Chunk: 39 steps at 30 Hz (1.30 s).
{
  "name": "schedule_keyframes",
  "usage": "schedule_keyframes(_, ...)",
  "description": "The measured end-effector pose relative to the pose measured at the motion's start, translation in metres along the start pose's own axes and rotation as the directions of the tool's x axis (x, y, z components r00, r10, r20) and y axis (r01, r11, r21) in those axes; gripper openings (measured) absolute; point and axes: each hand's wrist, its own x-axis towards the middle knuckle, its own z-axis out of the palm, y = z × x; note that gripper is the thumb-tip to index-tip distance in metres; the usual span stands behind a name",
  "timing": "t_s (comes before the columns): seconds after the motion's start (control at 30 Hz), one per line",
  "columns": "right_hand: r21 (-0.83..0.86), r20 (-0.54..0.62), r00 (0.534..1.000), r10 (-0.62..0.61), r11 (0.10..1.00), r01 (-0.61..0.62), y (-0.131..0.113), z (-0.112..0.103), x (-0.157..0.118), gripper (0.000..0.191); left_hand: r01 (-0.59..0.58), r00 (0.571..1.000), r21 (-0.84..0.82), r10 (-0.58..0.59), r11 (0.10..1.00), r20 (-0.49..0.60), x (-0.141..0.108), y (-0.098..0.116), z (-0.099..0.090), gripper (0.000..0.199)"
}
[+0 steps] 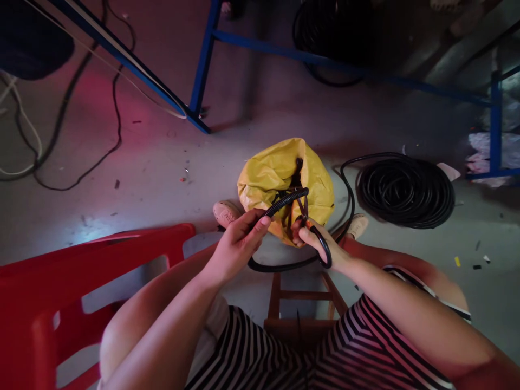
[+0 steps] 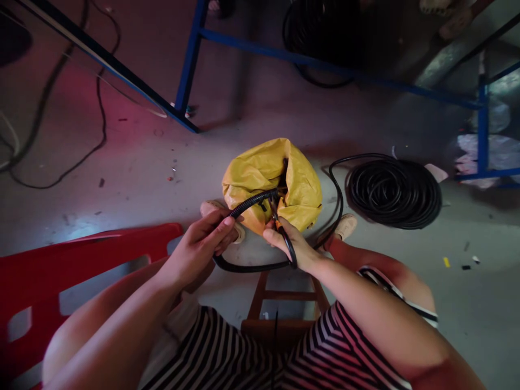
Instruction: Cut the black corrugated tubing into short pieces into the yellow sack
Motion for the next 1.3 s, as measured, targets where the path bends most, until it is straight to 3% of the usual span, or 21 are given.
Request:
schedule_keyframes(0.13, -0.132, 0.009, 1.0, 0.015, 0.991, -0.014, -0.014, -0.002, -0.002, 0.061, -0.009, 1.0, 0.108, 0.007, 0.994, 0.017, -0.001, 0.002, 0.0, 0.046)
schedule_keyframes(0.33, -0.254, 0.015, 1.0, 0.002, 0.967, 0.002, -0.022, -0.005, -0.001, 0.054, -0.004, 1.0, 0.133, 0.001, 0.991, 0.024, -0.001, 0.003, 0.0, 0.047)
schedule_keyframes(1.3, -0.291, 0.018, 1.0, 0.022, 0.957, -0.016, -0.025, -0.004, -0.003, 0.055, -0.008, 1.0, 0.161, 0.004, 0.987, 0.021, -0.001, 0.002, 0.003, 0.044)
